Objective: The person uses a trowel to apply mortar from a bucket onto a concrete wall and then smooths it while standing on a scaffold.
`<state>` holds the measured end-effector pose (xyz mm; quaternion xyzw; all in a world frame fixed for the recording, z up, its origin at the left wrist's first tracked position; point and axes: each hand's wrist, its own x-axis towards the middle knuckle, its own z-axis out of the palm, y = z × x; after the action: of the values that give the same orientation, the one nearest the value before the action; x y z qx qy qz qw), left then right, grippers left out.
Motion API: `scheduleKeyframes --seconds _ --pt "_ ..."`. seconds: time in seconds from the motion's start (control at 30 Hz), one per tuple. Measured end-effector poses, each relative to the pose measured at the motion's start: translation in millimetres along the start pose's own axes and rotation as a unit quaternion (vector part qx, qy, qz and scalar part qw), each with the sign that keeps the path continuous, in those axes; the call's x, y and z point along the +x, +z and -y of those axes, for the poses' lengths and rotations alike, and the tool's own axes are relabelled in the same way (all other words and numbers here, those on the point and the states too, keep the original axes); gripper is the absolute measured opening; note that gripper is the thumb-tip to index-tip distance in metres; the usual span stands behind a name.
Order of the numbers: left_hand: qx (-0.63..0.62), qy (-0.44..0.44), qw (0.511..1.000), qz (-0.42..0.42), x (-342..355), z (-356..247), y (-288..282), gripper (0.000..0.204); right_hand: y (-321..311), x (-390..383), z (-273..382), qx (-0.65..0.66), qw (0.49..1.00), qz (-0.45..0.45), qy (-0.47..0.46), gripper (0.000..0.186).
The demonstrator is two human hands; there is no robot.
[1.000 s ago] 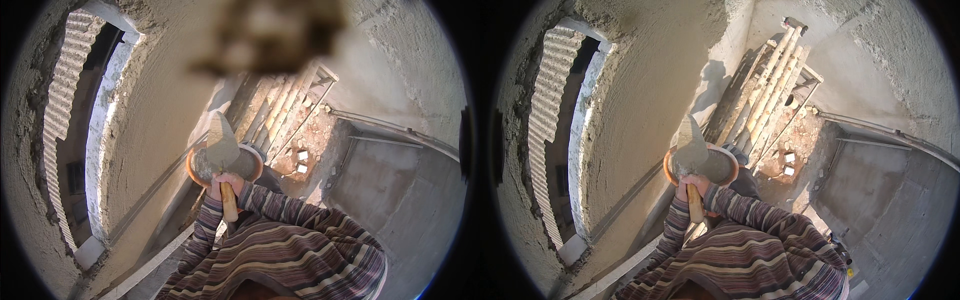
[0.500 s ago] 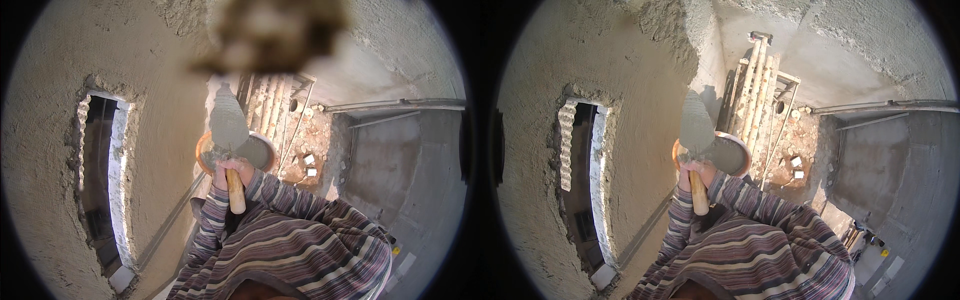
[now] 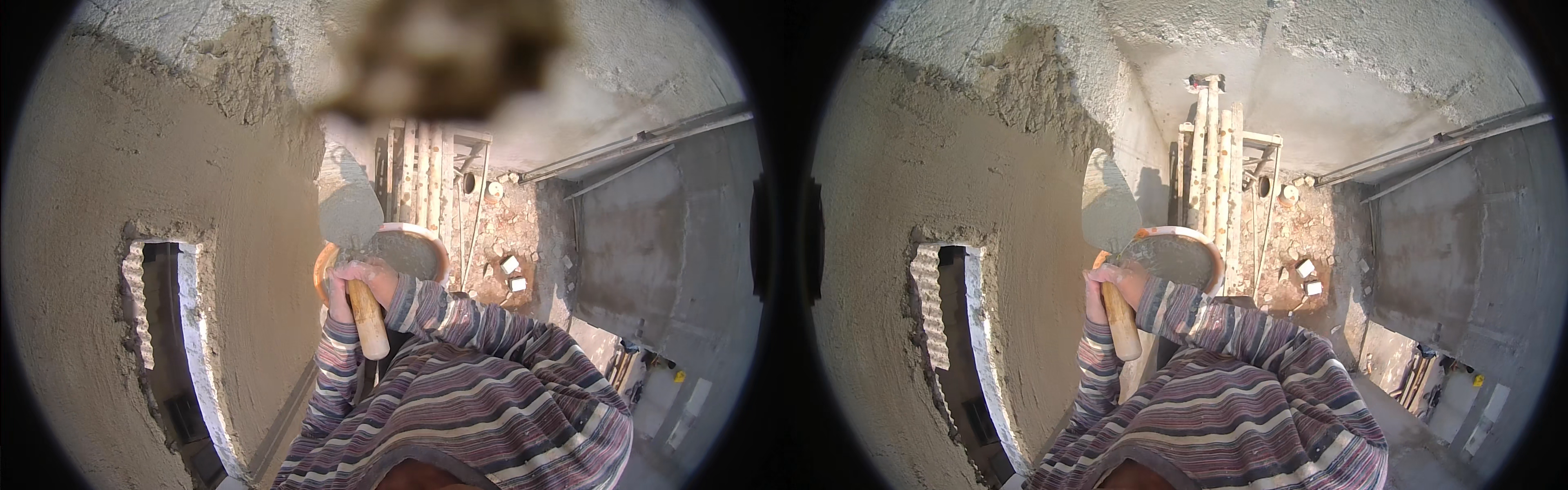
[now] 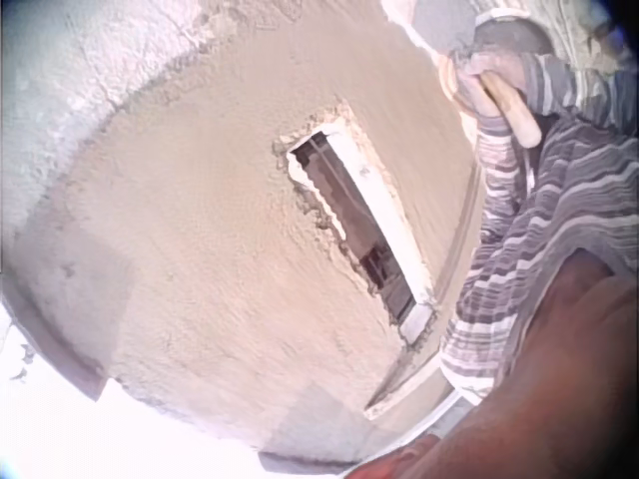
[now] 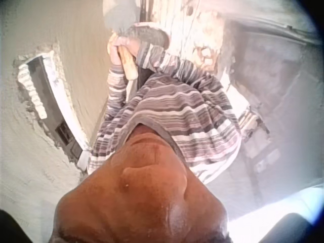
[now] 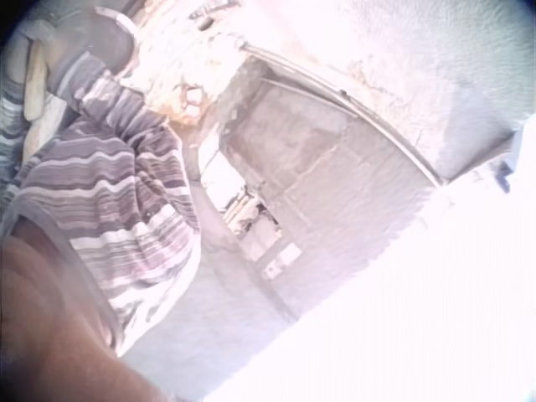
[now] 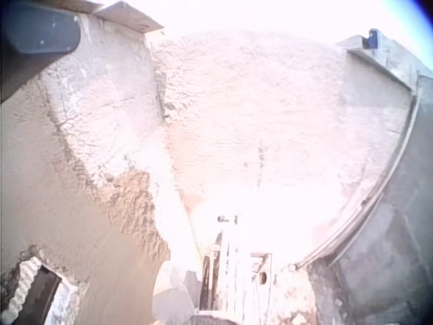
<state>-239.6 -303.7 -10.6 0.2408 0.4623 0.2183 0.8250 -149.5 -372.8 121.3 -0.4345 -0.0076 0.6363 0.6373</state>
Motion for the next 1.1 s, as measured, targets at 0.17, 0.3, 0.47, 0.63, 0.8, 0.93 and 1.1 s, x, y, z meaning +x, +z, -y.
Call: scheduleKeyframes --seconds 0.17,0.3,0.47,0.63,0.8,0.93,1.1 --pt "0.004 -0.01 1.0 0.001 31 -1 18 0.053 -18 28 17 -0.03 0.999 -0.024 0.02 0.034" --pt "-0.01 -0.02 1.0 -0.014 54 0 26 0.055 -35 59 20 -0.043 0.995 -0.075 0.049 0.032" --pt "-0.002 -0.042 0.999 -0.022 73 -14 55 0.056 -56 87 21 -0.007 0.994 -0.1 0.052 0.035" --pt "0.025 -0.049 0.998 -0.032 104 -30 81 0.058 -67 104 53 0.067 0.989 -0.108 0.081 0.032" --pt "0.07 -0.072 0.994 -0.034 135 -36 115 0.06 -98 119 82 0.047 0.993 -0.107 0.02 0.031" --pt "0.158 -0.135 0.978 0.009 160 -26 137 0.061 -160 144 92 -0.126 0.991 -0.032 -0.003 0.032" --pt "0.309 -0.174 0.935 0.005 214 -11 187 0.069 -295 116 76 0.063 0.994 -0.059 -0.073 0.051"
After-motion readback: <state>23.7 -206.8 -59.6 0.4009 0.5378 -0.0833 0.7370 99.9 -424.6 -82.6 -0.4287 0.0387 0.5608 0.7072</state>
